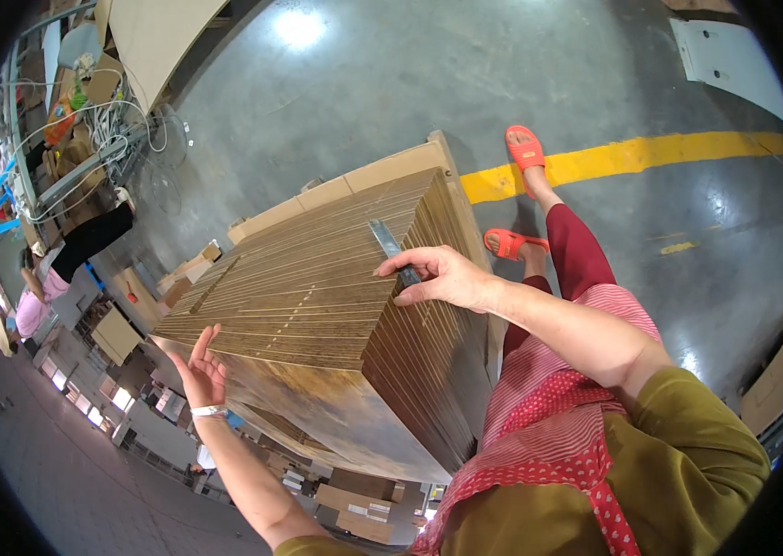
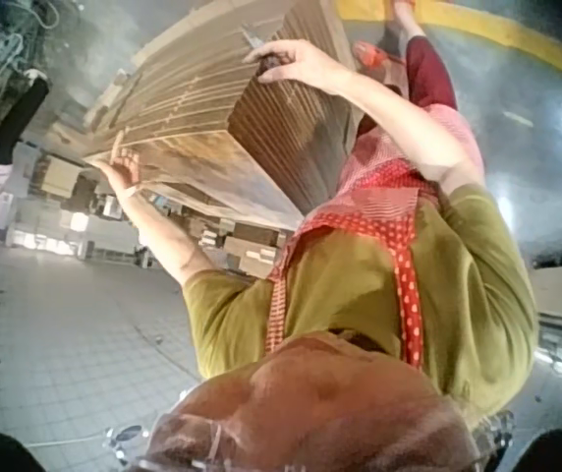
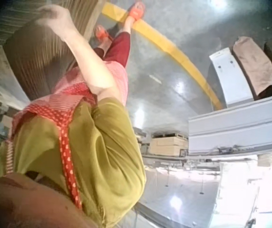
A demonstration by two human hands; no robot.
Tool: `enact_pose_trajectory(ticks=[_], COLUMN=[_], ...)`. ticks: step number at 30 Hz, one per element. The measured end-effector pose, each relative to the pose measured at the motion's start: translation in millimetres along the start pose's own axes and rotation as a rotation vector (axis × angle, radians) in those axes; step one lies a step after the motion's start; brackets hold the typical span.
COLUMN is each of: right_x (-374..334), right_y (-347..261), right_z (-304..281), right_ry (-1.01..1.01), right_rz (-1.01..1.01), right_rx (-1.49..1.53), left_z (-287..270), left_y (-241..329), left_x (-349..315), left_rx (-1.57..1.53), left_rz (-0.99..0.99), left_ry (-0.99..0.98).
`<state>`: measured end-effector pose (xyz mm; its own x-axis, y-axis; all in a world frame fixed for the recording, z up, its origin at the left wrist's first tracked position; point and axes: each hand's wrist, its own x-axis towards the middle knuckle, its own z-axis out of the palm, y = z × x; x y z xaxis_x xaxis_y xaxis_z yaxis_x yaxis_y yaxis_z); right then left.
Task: The person cleans a small wooden piece using a cloth and then uses a utility knife to trim the edges of several large wooden furniture panels stacked on a pallet.
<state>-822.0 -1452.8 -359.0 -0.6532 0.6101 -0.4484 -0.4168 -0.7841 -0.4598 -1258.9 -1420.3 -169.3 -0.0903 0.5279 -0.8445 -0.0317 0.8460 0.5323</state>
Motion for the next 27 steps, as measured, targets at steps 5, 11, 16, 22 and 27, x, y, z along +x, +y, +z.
enact_pose_trajectory(ticks=[5,11,16,22,27], right_x=[8.0,15.6,17.7,18.7,17.9], right_y=[5.3,12.5,15.4,21.4,21.3], right_z=[-7.2,-12.8,-8.6,-7.2,-2.7], right_ry=[-0.024,-0.051,-0.027,0.007,0.049], right_rz=[-0.072,-0.158,-0.114,-0.162,-0.113], right_rx=[-0.047,-0.043,0.064,0.065,0.144], left_z=[74.0,85.0,80.4,77.9,77.6], left_y=[21.2,19.3,16.4,15.1,14.9], left_x=[28.3,36.8,36.9,37.9,37.8], left_rx=[0.256,0.014,-0.021,-0.035,-0.026], left_rz=[-0.102,-0.268,-0.248,-0.245,-0.239], left_ry=[0.122,0.007,0.009,-0.032,-0.023])
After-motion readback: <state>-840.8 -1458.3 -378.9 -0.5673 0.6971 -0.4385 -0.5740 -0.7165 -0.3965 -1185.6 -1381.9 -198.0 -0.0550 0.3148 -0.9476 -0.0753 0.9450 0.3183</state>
